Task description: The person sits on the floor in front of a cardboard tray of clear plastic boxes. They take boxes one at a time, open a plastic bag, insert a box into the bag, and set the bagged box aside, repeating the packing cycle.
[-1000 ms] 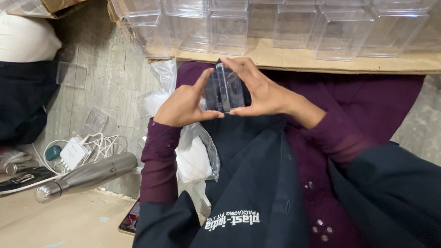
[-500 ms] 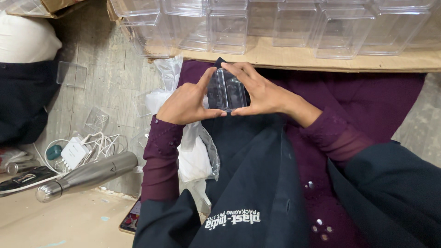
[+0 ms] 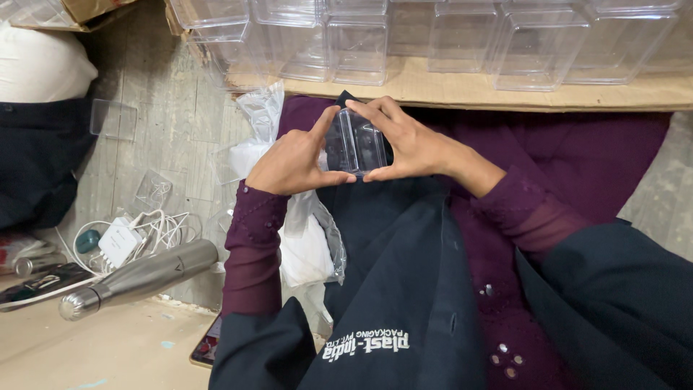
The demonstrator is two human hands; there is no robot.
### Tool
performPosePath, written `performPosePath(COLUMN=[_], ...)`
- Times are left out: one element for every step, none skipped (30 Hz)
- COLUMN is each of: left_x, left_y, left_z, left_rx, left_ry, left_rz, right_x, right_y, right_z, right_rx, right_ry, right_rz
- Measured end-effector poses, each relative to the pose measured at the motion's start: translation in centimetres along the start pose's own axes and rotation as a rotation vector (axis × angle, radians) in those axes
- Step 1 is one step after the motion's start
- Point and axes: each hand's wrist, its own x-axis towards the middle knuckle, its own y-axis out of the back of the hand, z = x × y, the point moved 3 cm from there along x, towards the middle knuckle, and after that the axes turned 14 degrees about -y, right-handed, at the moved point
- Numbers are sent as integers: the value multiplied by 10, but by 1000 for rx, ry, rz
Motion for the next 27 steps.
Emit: performPosePath(left_x=[0,0,0,0,0,0,-1,-1,-1,-1,-2,-2,-2,-1,-1,0,1,1,1,2,1,1,1,1,1,2,2], left_y=[-1,-1,-2,-2,-2,-2,-2,-1,-1,-1,-1,-1,-1,-2,-2,-1,0,0,0,0,-1,-2,-3,-4,-4,-3,-3], left_z=[-1,-1,-2,-3,-3,-4,-4,-4,-4,-4,-4,-4,-6,-7,-8,-7,-7,-7,-7,-8,-9,-11,-13,-15,-14,-14,-13], left_rx=[-4,-9,-12,-13,-15,-16,-23,-31,-40,-44,-48,-51,-61,-72,-83,-81,-77,-73,-72,-71,-71,-71,-70,-69,-55,-40,-26], left_ry=[8,15,23,24,26,28,6,-15,-36,-30,-25,-18,14,44,76,45,13,-18,-19,-21,-21,7,35,62,5,-51,-108], left_rz=[-11,-21,-30,-32,-33,-34,-14,6,26,25,25,26,4,-19,-42,-26,-10,6,1,-4,-8,-28,-48,-67,-37,-8,22], right_x=[0,0,0,0,0,0,0,0,-1,-1,-1,-1,-1,-1,-1,-1,-1,0,0,0,1,1,1,1,2,2,2], right_y=[0,0,0,0,-1,-2,-2,-3,-3,-3,-4,-4,-5,-5,-5,-6,-6,-6,-6,-6,-6,-6,-6,-7,-7,-8,-8], right_z=[1,1,1,1,2,3,4,4,3,3,3,4,4,4,5,5,6,6,6,6,7,7,7,7,8,9,10], right_rx=[6,7,7,8,32,56,79,76,73,70,78,86,94,90,87,83,79,75,72,74,77,81,105,129,152,165,178], right_ry=[2,11,22,33,1,-31,-63,-44,-27,-11,-16,-21,-25,-28,-32,-36,-41,-45,-49,-48,-47,-47,-43,-39,-35,-45,-54], right_rz=[0,5,10,16,4,-8,-20,-9,2,14,17,18,19,17,13,10,8,4,3,-1,-6,-11,-17,-22,-28,-36,-45])
